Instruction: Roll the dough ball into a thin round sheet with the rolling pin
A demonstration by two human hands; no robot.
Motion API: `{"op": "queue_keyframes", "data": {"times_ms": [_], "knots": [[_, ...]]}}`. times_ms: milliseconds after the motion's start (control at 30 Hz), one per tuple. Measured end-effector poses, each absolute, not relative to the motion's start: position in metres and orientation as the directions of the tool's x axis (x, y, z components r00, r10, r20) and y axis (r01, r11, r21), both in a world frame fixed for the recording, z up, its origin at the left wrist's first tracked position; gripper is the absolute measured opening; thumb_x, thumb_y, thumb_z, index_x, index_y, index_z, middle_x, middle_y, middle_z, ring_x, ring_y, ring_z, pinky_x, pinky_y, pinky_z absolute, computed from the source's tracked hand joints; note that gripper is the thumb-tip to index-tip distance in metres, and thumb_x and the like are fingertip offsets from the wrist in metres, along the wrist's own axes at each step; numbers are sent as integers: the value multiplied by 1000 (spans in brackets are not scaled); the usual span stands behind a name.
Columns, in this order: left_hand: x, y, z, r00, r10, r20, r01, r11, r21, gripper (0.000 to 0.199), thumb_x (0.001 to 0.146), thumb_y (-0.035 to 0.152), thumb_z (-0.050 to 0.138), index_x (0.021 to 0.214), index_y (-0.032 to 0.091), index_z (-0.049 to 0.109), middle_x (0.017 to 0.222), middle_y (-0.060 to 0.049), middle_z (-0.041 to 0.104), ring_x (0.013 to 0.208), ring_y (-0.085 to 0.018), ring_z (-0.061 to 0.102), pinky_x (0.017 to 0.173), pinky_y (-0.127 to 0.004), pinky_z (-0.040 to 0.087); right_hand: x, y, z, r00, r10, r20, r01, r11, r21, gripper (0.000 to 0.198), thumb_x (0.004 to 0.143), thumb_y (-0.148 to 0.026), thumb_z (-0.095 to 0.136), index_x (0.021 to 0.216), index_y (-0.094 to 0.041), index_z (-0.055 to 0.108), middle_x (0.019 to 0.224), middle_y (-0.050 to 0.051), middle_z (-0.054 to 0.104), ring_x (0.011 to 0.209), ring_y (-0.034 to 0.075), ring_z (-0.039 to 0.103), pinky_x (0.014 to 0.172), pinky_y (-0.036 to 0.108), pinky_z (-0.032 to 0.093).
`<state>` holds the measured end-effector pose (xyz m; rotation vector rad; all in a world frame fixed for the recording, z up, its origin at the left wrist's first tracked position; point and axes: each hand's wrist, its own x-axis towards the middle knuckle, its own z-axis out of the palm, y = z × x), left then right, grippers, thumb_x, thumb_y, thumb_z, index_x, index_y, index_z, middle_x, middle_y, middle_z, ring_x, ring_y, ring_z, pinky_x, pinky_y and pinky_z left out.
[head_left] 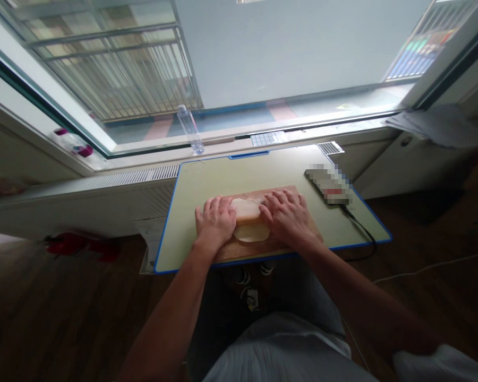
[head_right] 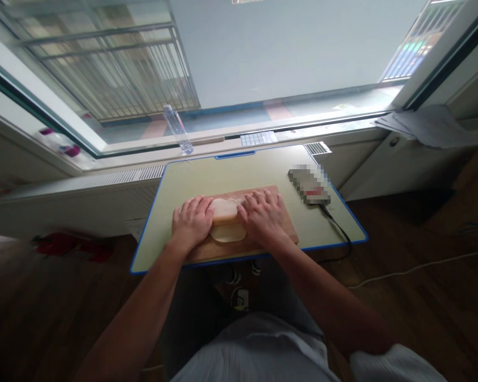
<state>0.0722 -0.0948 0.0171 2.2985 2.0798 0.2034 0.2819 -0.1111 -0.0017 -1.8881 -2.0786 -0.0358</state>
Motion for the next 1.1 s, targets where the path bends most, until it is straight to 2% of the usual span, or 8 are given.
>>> {"op": "queue_keyframes", "data": {"times_ms": [100,267,400,600,833,967,1100], "knots": [[70,-91,19,124,992,19,989,-125,85,54,114,40,36,160,33,62,174,-12,54,161,-35,47,132,-70,31,281,-110,-1,-61,967,246,973,112,-200,50,114,-50,41,145,-26,71,162,10,66,152,35,48,130,58,26],[63,-75,17,214,976,-44,975,-210,74,60,114,42,34,170,29,51,180,-12,45,166,-36,40,136,-69,25,279,-101,1,-47,974,222,981,87,-175,53,114,-48,40,152,-24,67,165,10,63,156,35,45,130,57,26],[62,-64,18,255,966,-50,964,-250,90,60,114,44,36,169,27,52,172,-15,55,159,-37,48,134,-67,28,279,-91,3,-47,982,183,987,75,-145,57,114,-51,39,156,-23,66,167,10,62,157,38,44,132,57,25],[62,-51,20,267,963,-16,960,-265,92,49,115,48,38,148,26,67,148,-15,71,138,-35,60,127,-56,37,283,-75,2,-55,990,128,988,73,-140,63,114,-56,38,163,-23,61,170,10,59,160,39,42,132,59,26],[62,-29,16,246,968,42,958,-249,144,42,114,47,40,120,25,75,129,-14,78,127,-33,66,114,-52,42,286,-52,0,-78,989,122,983,97,-154,65,114,-59,36,163,-24,60,170,10,58,160,39,41,130,60,30],[64,-22,18,241,968,76,956,-250,155,45,115,45,38,111,23,77,122,-13,81,122,-33,70,110,-51,43,286,-40,-1,-68,990,124,981,89,-174,66,113,-62,38,161,-23,62,168,10,60,158,39,43,130,59,32],[67,-15,23,227,973,48,962,-232,145,46,115,44,38,110,22,79,119,-14,84,118,-32,75,106,-49,47,287,-26,-2,-62,991,121,974,87,-211,68,111,-65,39,156,-22,65,164,11,63,154,38,47,128,57,35]]}}
